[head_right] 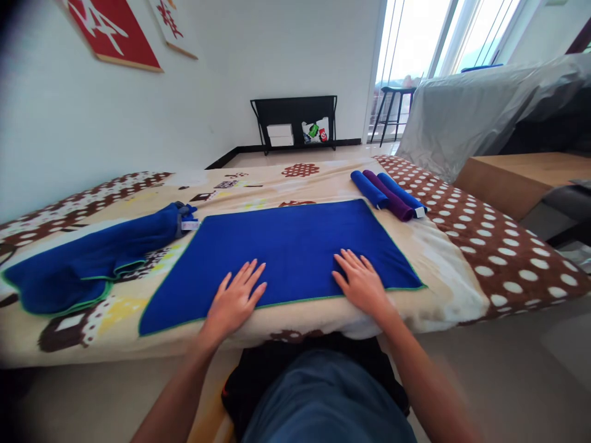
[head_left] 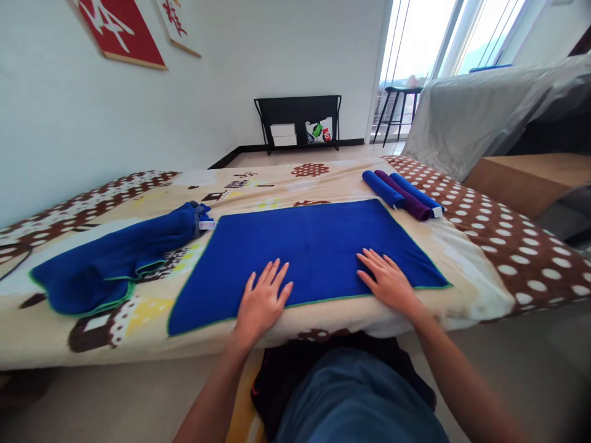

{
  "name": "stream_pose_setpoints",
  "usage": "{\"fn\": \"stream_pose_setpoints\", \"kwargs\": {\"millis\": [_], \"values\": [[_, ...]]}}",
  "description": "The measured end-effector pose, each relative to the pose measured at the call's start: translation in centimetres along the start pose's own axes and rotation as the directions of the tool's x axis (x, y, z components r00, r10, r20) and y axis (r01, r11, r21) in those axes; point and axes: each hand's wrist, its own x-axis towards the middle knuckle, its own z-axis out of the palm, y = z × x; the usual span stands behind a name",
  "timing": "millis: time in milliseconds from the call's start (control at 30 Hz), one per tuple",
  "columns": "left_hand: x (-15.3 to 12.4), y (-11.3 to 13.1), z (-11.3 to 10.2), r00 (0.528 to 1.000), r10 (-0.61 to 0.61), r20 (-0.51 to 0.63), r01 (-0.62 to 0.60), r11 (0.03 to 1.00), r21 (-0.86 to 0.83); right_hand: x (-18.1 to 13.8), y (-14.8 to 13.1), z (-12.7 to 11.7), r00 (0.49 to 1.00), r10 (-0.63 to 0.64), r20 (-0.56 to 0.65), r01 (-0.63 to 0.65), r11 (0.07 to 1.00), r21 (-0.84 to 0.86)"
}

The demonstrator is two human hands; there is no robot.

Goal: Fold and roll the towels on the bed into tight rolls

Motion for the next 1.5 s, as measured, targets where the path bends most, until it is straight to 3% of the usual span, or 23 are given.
{"fn": "stream_pose_setpoints", "kwargs": {"millis": [200, 300, 367, 467, 533, 600, 667, 733, 833, 933, 1033, 1100, 1200, 1300, 1400, 1500], "values": [[-6.7, -9.5, -0.2, 0.949, -0.231, -0.213, 0.249, 0.967, 0.060, -6.5, 9.2, -2.1, 0.971, 0.182, -0.156, -0.195, 0.978, -0.070], [-9.8, -12.8, -0.2, 0.923, -0.276, -0.267, 0.292, 0.956, 0.020, -8.8, 11.1, -2.8, 0.970, 0.175, -0.171, -0.189, 0.980, -0.067], [-10.4, -13.5, -0.6, 0.904, -0.332, -0.269, 0.349, 0.937, 0.019, -8.8, 11.0, -3.4, 0.967, 0.184, -0.178, -0.202, 0.975, -0.092], [-8.0, -11.4, -2.3, 0.897, -0.339, -0.283, 0.366, 0.929, 0.049, -5.6, 8.6, -4.4, 0.972, 0.157, -0.176, -0.179, 0.977, -0.117], [-4.2, -8.0, -3.3, 0.940, -0.229, -0.251, 0.250, 0.967, 0.056, -1.6, 5.4, -4.6, 0.992, 0.052, -0.118, -0.062, 0.995, -0.083], [0.5, -3.7, -3.6, 0.989, -0.069, -0.133, 0.074, 0.997, 0.034, 2.9, 1.4, -3.8, 0.994, -0.102, -0.025, 0.102, 0.995, -0.005], [5.1, 0.5, -2.9, 0.998, 0.057, 0.003, -0.057, 0.998, -0.016, 7.0, -2.6, -2.0, 0.975, -0.210, 0.075, 0.205, 0.976, 0.071], [8.7, 3.5, -1.5, 0.980, 0.128, 0.152, -0.120, 0.991, -0.060, 9.9, -5.2, 0.1, 0.957, -0.236, 0.168, 0.220, 0.969, 0.112], [10.6, 3.8, 0.3, 0.958, 0.131, 0.254, -0.115, 0.990, -0.077, 11.4, -4.6, 2.0, 0.949, -0.209, 0.237, 0.190, 0.976, 0.104], [8.5, -1.5, 0.5, 0.973, 0.038, 0.229, -0.030, 0.999, -0.040, 9.7, 1.6, 1.3, 0.967, -0.104, 0.232, 0.095, 0.994, 0.048], [4.0, -10.1, -0.6, 0.973, -0.187, 0.132, 0.181, 0.982, 0.054, 6.4, 10.2, -0.9, 0.980, 0.080, 0.181, -0.072, 0.996, -0.054], [0.9, -15.4, -1.3, 0.946, -0.323, 0.043, 0.317, 0.943, 0.103, 4.3, 14.9, -2.0, 0.979, 0.106, 0.174, -0.088, 0.990, -0.108], [-1.6, -19.2, -2.2, 0.902, -0.431, 0.008, 0.424, 0.891, 0.165, 3.1, 17.6, -2.6, 0.980, 0.122, 0.155, -0.092, 0.978, -0.189], [0.2, -16.5, -2.8, 0.912, -0.410, 0.002, 0.400, 0.892, 0.212, 5.3, 14.3, -2.4, 0.992, 0.083, 0.090, -0.062, 0.975, -0.213], [5.8, -9.1, -2.6, 0.978, -0.187, 0.096, 0.176, 0.978, 0.113, 9.8, 6.8, -1.2, 0.991, -0.072, 0.113, 0.087, 0.987, -0.132], [12.4, -1.4, -0.8, 0.971, 0.021, 0.237, -0.026, 1.000, 0.016, 14.2, -1.1, 1.3, 0.971, -0.153, 0.185, 0.161, 0.987, -0.029]]}}
